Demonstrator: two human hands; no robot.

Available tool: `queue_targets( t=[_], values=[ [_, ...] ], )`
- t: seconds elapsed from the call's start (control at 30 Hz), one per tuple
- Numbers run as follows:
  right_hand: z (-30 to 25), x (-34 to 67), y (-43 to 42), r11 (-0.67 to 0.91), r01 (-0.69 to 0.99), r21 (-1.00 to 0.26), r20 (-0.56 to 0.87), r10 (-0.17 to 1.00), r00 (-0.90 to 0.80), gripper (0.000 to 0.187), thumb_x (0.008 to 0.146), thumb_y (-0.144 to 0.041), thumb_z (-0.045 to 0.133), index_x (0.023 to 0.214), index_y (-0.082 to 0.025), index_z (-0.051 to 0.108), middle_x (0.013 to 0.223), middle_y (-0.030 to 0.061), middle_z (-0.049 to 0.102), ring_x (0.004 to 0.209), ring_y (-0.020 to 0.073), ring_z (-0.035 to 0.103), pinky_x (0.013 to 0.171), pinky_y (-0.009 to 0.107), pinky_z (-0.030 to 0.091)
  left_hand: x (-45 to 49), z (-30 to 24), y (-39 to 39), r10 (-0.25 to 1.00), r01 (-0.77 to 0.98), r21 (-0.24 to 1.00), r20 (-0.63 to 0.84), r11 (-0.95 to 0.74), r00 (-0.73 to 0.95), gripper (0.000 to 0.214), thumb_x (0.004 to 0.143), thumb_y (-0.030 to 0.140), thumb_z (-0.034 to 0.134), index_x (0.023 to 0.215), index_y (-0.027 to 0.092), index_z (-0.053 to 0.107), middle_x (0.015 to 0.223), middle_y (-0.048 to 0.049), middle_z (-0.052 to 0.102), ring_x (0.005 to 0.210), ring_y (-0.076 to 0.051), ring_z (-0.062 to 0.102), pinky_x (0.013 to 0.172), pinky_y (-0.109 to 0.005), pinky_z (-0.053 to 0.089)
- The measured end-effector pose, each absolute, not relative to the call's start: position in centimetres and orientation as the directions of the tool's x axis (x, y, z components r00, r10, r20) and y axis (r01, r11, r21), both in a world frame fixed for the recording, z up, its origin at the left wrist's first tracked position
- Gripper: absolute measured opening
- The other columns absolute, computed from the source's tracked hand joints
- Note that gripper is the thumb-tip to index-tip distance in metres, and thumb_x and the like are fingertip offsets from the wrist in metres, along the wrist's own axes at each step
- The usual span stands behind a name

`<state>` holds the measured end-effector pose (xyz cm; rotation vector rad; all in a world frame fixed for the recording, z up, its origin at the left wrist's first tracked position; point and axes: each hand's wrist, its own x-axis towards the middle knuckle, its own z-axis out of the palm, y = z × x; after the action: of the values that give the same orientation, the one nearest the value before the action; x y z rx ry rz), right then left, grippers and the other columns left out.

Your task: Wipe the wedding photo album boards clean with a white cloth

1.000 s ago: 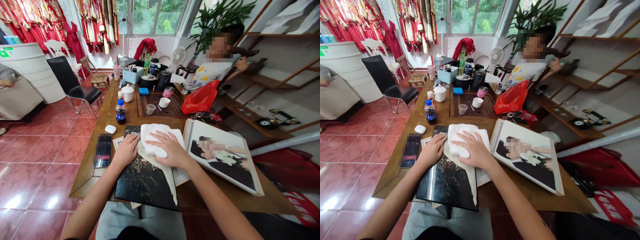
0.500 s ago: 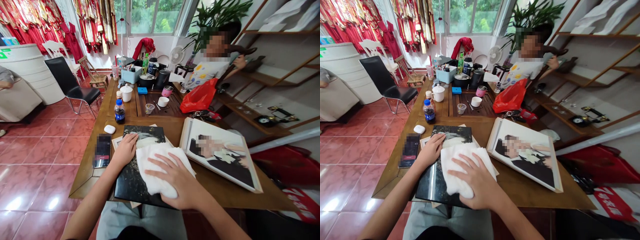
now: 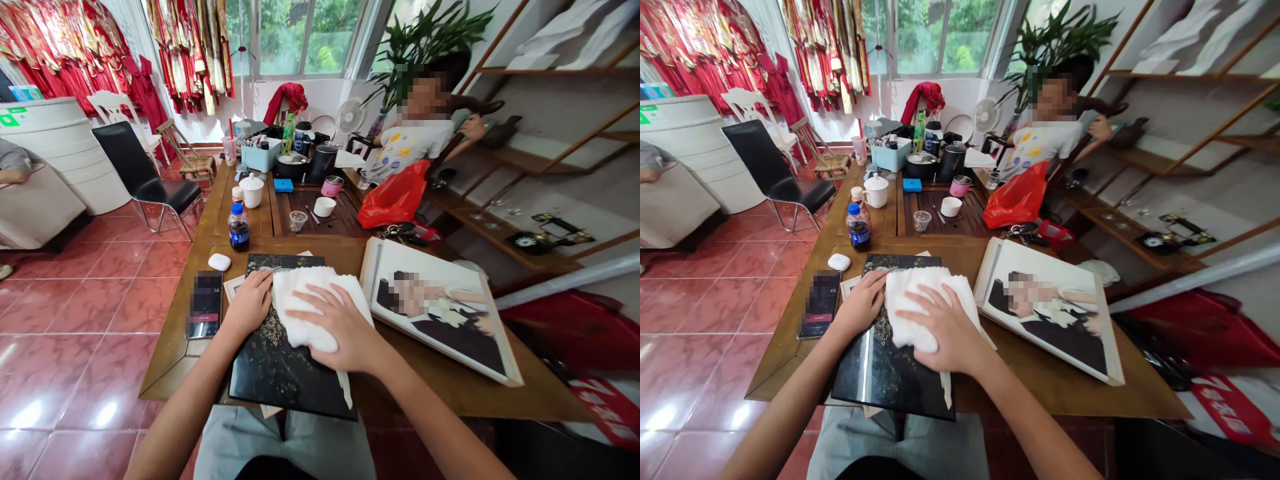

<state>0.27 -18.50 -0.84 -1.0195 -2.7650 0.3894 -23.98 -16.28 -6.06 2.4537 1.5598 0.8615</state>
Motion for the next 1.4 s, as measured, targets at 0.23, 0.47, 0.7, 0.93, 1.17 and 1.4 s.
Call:
queue_targets(
  t=[0.23,0.47,0.7,0.93,1.17,1.4],
  values=[
    [-0.3,1.2,-24.2,0.746,0.506,-0.434,-0.080,0.527,-0.846,0.088,0.061,-0.028,0.067,0.147,-0.040,0.052,0.163,0.0041,0.039,0.150,0.0419,0.028,0.118,0.071,0.002,-24.0,-6.3,-16.1,0.868,0.802,0.386,0.391,-0.456,0.306,0.041,0.101,0.017,0.042,0.138,0.014,0.060,0.143,-0.0140,0.062,0.137,-0.026,0.053,0.121,-0.049,0.040],
    [-0.7,0.3,-19.9,0.731,0.598,-0.328,0.037,0.643,-0.765,0.074,0.067,-0.031,0.067,0.140,-0.037,0.060,0.156,0.0063,0.049,0.147,0.0391,0.035,0.118,0.068,0.011,-24.1,-5.9,-16.2,0.861,0.789,0.390,0.392,-0.475,0.324,0.042,0.099,0.014,0.042,0.137,0.015,0.061,0.143,-0.0132,0.062,0.137,-0.027,0.053,0.120,-0.050,0.042],
    [-1.1,0.2,-18.4,0.728,0.619,-0.296,0.108,0.669,-0.735,0.069,0.069,-0.030,0.065,0.138,-0.035,0.062,0.156,0.0060,0.050,0.147,0.0382,0.036,0.118,0.067,0.011,-24.0,-5.8,-16.3,0.859,0.788,0.394,0.407,-0.473,0.312,0.044,0.099,0.013,0.042,0.139,0.017,0.060,0.142,-0.0139,0.062,0.136,-0.026,0.054,0.119,-0.051,0.043],
    [-0.9,1.8,-24.3,0.742,0.510,-0.434,-0.048,0.546,-0.836,0.089,0.060,-0.027,0.065,0.147,-0.040,0.052,0.163,0.0032,0.040,0.150,0.0423,0.029,0.118,0.072,0.002,-23.8,-6.1,-16.3,0.872,0.808,0.393,0.402,-0.440,0.279,0.041,0.100,0.016,0.042,0.136,0.014,0.062,0.142,-0.0137,0.062,0.136,-0.026,0.055,0.121,-0.048,0.041],
    [0.4,-0.5,-25.1,0.738,0.460,-0.493,-0.121,0.465,-0.877,0.088,0.060,-0.029,0.067,0.146,-0.034,0.053,0.162,0.0070,0.040,0.150,0.0461,0.025,0.117,0.074,-0.004,-24.0,-6.8,-15.7,0.862,0.784,0.416,0.419,-0.461,0.285,0.043,0.099,0.016,0.042,0.138,0.016,0.061,0.142,-0.0126,0.062,0.137,-0.026,0.054,0.120,-0.050,0.042],
    [-0.1,-3.9,-24.6,0.813,0.295,-0.502,-0.007,0.337,-0.942,0.080,0.075,-0.051,0.067,0.150,-0.030,0.048,0.162,0.0099,0.040,0.150,0.0435,0.025,0.119,0.071,-0.004,-24.7,-8.0,-14.5,0.837,0.769,0.399,0.451,-0.499,0.309,0.042,0.097,0.016,0.044,0.135,0.017,0.064,0.138,-0.0129,0.065,0.132,-0.026,0.059,0.116,-0.050,0.046]
  ],
)
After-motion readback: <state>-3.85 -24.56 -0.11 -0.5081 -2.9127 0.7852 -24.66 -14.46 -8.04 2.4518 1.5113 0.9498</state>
